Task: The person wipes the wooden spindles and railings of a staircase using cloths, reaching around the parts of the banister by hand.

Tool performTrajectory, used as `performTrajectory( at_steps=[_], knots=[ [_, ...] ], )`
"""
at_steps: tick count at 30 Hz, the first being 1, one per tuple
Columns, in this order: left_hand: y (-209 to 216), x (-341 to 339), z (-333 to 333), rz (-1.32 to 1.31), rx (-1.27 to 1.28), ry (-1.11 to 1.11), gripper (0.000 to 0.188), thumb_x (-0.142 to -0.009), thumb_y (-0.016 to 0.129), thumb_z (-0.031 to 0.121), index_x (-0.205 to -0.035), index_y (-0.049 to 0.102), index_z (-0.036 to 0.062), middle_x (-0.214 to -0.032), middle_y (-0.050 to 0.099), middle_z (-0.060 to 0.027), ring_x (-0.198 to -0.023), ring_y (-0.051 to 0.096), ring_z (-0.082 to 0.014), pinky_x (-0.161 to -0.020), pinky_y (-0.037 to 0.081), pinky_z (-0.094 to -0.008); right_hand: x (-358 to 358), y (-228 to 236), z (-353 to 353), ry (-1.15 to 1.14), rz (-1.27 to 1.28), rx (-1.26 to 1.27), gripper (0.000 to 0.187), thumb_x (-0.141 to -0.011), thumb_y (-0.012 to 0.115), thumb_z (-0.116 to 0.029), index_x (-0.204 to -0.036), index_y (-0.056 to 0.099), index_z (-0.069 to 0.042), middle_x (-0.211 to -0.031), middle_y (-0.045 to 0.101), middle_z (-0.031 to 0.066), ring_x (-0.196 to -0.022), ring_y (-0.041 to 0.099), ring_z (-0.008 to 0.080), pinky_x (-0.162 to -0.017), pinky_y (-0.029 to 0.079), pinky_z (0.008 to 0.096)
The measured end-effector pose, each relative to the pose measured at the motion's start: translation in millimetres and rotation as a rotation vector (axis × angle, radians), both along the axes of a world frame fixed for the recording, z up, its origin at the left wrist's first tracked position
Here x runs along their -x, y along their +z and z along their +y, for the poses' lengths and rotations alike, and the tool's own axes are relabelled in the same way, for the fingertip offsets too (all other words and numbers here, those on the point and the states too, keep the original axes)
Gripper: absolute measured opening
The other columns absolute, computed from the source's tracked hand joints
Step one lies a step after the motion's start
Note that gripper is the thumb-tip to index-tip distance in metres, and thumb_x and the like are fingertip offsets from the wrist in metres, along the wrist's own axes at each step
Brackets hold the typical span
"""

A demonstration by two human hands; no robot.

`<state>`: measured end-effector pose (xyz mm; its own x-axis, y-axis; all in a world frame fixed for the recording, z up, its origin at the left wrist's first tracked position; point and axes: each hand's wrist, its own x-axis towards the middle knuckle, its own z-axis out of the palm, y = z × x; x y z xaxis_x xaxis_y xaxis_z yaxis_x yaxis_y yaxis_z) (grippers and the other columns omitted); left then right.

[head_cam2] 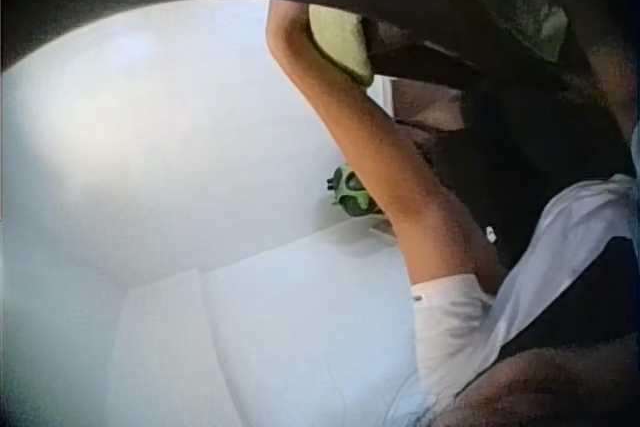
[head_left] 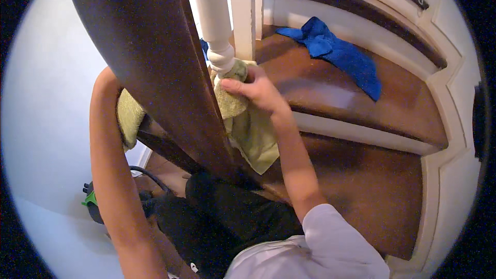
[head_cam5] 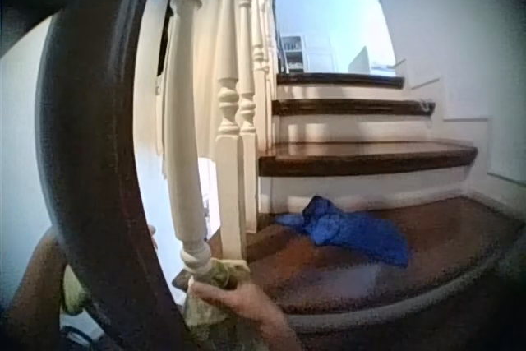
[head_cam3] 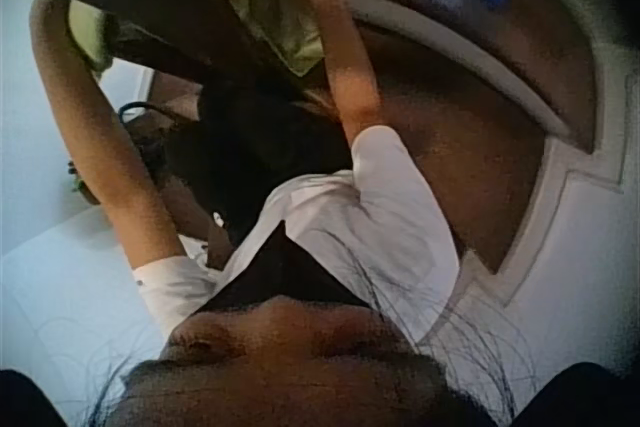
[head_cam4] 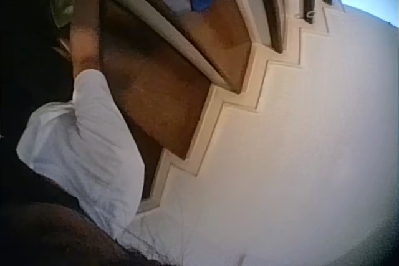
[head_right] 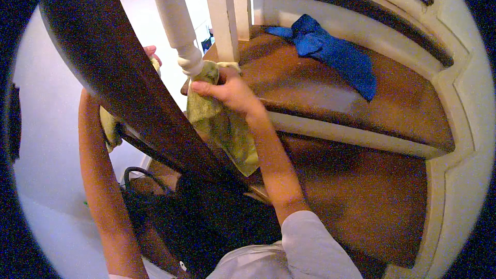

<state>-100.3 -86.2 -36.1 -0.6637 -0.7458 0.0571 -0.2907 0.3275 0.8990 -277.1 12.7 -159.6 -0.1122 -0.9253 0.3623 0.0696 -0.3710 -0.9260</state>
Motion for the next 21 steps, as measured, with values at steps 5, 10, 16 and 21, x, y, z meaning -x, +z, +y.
performTrajectory(
  at_steps=[5, 10, 16, 21],
  knots=[
    [-32.4, 1.3, -25.4, 0.029, 0.087, -0.146, 0.029, -0.086, 0.057, 0.034, -0.081, 0.061, 0.0058, -0.068, 0.061, -0.0035, -0.058, 0.056, -0.0118, -0.057, 0.048, -0.026, 27.4, 5.2, -5.3, 0.271, -0.135, -0.083, 0.027, -0.079, 0.068, -0.017, -0.098, 0.062, 0.001, -0.086, 0.063, 0.0026, -0.079, 0.06, 0.0111, -0.072, 0.046, 0.0244],
    [-8.0, 1.0, -8.8, -0.057, -0.116, -0.129, 0.029, -0.087, 0.056, 0.035, -0.082, 0.06, 0.007, -0.065, 0.058, -0.0019, -0.056, 0.055, -0.0108, -0.055, 0.047, -0.0254, 15.5, -23.3, -23.1, -0.092, -0.325, -0.021, 0.02, -0.082, 0.064, -0.012, -0.098, 0.062, 0.0, -0.088, 0.065, 0.0058, -0.075, 0.061, 0.015, -0.068, 0.049, 0.0292],
    [-9.6, -1.9, -7.0, -0.021, -0.185, -0.006, 0.028, -0.086, 0.057, 0.036, -0.082, 0.06, 0.0087, -0.063, 0.057, -0.0009, -0.053, 0.054, -0.0106, -0.05, 0.045, -0.025, -15.1, -45.7, 3.9, -0.336, -0.284, 0.08, 0.018, -0.086, 0.058, -0.011, -0.099, 0.061, 0.001, -0.088, 0.062, 0.0002, -0.075, 0.057, 0.009, -0.066, 0.047, 0.0245],
    [-4.1, 7.0, 15.8, -0.081, -0.106, -0.027, 0.029, -0.085, 0.058, 0.038, -0.087, 0.06, 0.0095, -0.061, 0.056, -0.0004, -0.051, 0.054, -0.0112, -0.046, 0.043, -0.0256, -11.3, -34.3, 10.6, -0.407, -0.019, 0.055, 0.025, -0.082, 0.065, -0.017, -0.095, 0.06, 0.003, -0.086, 0.063, 0.0024, -0.075, 0.057, 0.0094, -0.066, 0.047, 0.0257]
  ],
)
